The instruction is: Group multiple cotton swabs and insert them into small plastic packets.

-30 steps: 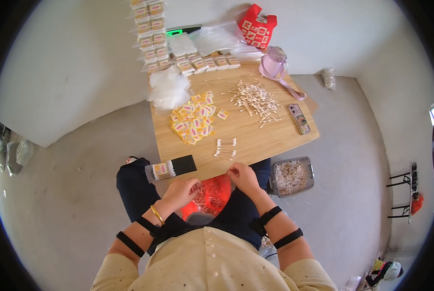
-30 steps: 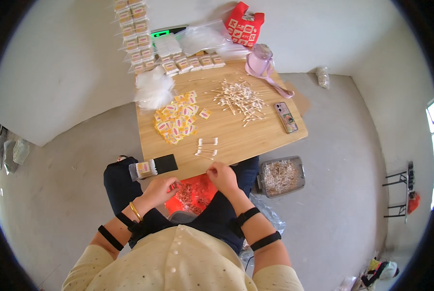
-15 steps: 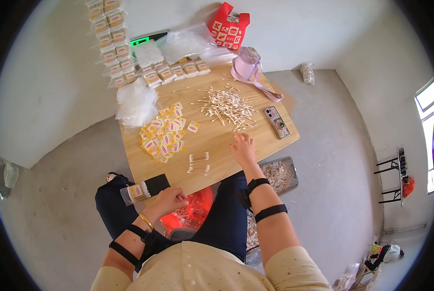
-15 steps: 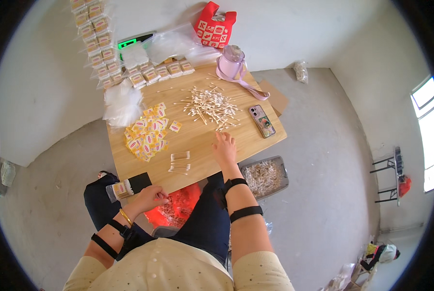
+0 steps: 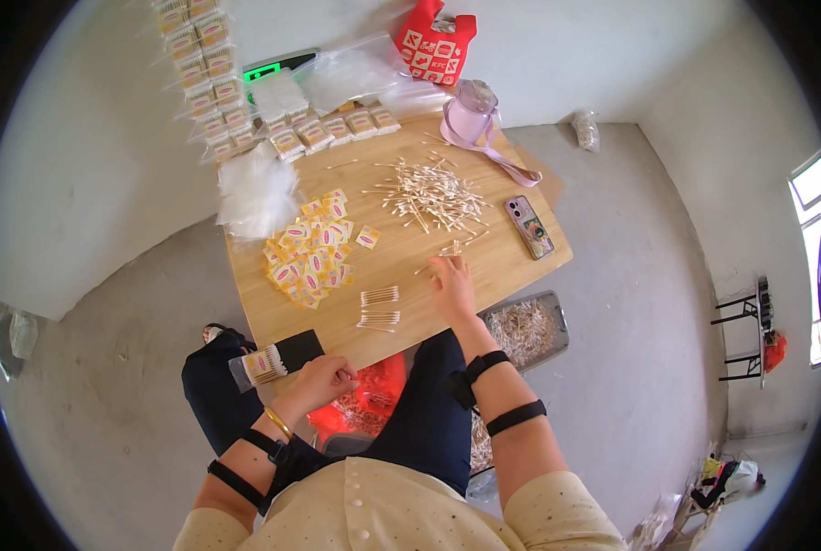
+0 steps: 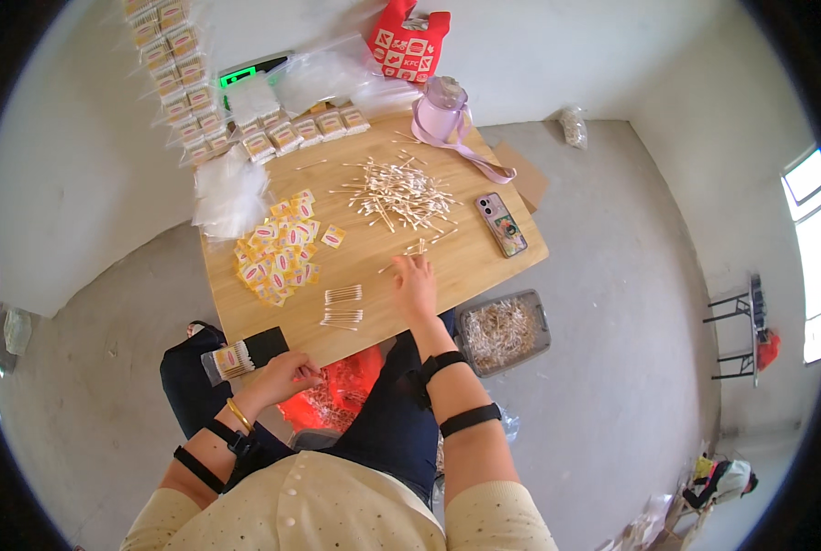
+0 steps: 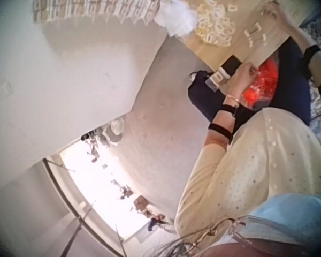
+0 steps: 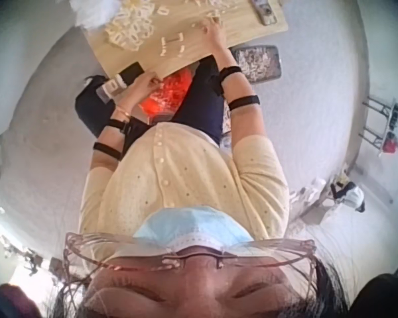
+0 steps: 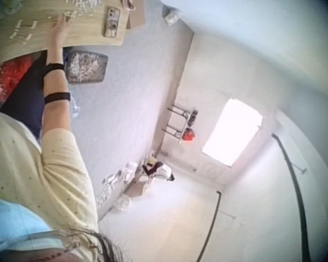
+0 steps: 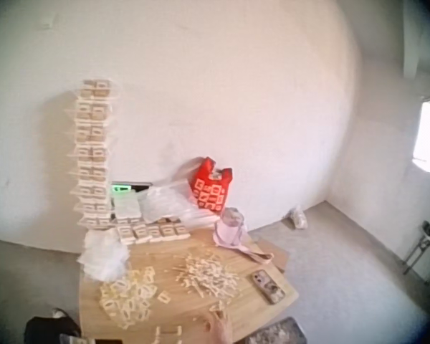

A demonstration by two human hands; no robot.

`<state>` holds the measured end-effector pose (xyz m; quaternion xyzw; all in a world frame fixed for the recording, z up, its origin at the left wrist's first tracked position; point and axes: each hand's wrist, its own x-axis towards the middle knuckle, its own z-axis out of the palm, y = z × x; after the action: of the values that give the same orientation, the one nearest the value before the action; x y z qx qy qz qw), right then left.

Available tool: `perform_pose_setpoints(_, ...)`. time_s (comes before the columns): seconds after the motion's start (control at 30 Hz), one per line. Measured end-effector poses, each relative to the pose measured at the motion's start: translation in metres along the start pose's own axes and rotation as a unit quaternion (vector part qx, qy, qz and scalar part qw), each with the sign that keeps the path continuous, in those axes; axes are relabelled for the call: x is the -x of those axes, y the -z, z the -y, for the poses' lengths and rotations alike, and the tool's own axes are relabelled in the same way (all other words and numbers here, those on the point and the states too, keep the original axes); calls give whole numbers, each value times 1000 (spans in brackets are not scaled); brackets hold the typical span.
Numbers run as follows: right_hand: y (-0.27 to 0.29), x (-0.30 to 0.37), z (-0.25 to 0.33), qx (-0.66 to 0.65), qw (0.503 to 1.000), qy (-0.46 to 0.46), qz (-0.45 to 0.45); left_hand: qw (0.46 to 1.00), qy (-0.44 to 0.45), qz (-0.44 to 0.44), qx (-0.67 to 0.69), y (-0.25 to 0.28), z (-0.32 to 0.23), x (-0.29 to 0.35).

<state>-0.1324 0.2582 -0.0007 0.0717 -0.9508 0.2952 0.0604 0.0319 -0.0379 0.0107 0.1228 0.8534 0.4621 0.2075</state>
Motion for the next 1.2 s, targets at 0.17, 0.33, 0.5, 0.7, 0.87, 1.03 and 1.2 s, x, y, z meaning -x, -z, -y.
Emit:
perform_pose_setpoints(0.17, 7, -11, -36, 6, 999, -18, -46, 1000, 8, 3, 7, -2, -2, -1)
perform_pose_setpoints(0.33, 12, -21, -51, 19, 996, 30, -86, 1000, 22, 13, 4, -3, -1, -3)
perform_pose_setpoints(0.5, 14, -33, -25, 112, 989, 92, -44, 999, 35, 11, 24, 0, -1, 1)
perform_pose_setpoints(0.7, 17, -55, -36, 112, 992, 63, -5, 998, 45, 23, 42, 0, -6, -3)
perform_pose_setpoints(0.87, 11, -72, -10, 57, 996, 52, -49, 997, 52, 28, 46, 2, -6, -3)
perform_pose_setpoints(1.03, 12, -66, -2, 92, 988, 123, 15, 997, 56, 32, 52, 2, -4, -3)
perform_pose_setpoints(1.2, 16, -56, -2, 100, 984, 95, 114, 999, 38, 0, 38, 1, -2, 0)
